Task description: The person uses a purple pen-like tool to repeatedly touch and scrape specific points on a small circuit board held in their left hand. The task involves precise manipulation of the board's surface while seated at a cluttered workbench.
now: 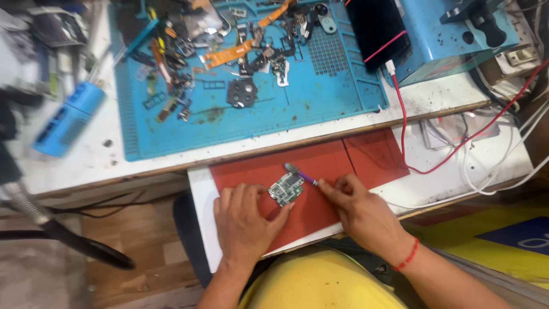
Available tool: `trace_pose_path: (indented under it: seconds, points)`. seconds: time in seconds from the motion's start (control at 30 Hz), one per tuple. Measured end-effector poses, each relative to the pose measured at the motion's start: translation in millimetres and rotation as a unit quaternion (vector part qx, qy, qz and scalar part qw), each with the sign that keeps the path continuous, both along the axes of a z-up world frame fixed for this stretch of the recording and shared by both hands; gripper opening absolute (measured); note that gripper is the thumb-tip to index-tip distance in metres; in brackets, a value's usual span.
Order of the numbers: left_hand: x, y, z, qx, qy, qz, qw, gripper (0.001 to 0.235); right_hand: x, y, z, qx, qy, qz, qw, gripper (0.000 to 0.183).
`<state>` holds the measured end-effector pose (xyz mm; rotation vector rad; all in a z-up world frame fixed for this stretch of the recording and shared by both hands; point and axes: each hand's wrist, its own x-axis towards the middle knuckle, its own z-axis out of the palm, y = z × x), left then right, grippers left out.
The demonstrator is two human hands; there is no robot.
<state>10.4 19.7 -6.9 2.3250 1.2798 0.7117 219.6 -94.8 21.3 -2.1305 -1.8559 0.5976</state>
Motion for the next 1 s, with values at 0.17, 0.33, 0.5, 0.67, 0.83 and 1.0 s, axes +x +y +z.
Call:
trace_pose_path:
  seconds: [0.17, 0.33, 0.5, 0.67, 0.83, 1.0]
  points:
    - [-12, -6, -9, -0.059, -0.026, -0.016, 0.998, 0.058, -19, 2, 16, -0.068, 0.008, 0.033, 0.997, 0.059]
    - [-10, -10, -4, -0.082, -0.030, -0.011, 0.996, 0.058, -22, 5, 19, -0.088, -0.006, 0.062, 0.994, 0.062]
    - [-10, -6, -2, -0.065, -0.033, -0.008, 0.997, 0.055, -13, -14, 7, -0.036, -0.006, 0.079, 0.996, 0.061]
    - [-6, 2, 0, -0.023, -0.037, -0.012, 0.999, 0.052, -7, -3, -8, -0.028, -0.008, 0.050, 0.998, 0.070]
    - [-13, -11, -9, -0.007, -0.017, -0.026, 0.999, 0.049, -1, -22, -6, -0.051, 0.008, 0.056, 0.997, 0.072]
    - [-11, -5, -5, -0.017, -0.028, -0.028, 0.999, 0.050, -6, -8, -4, -0.099, -0.013, 0.048, 0.994, 0.076]
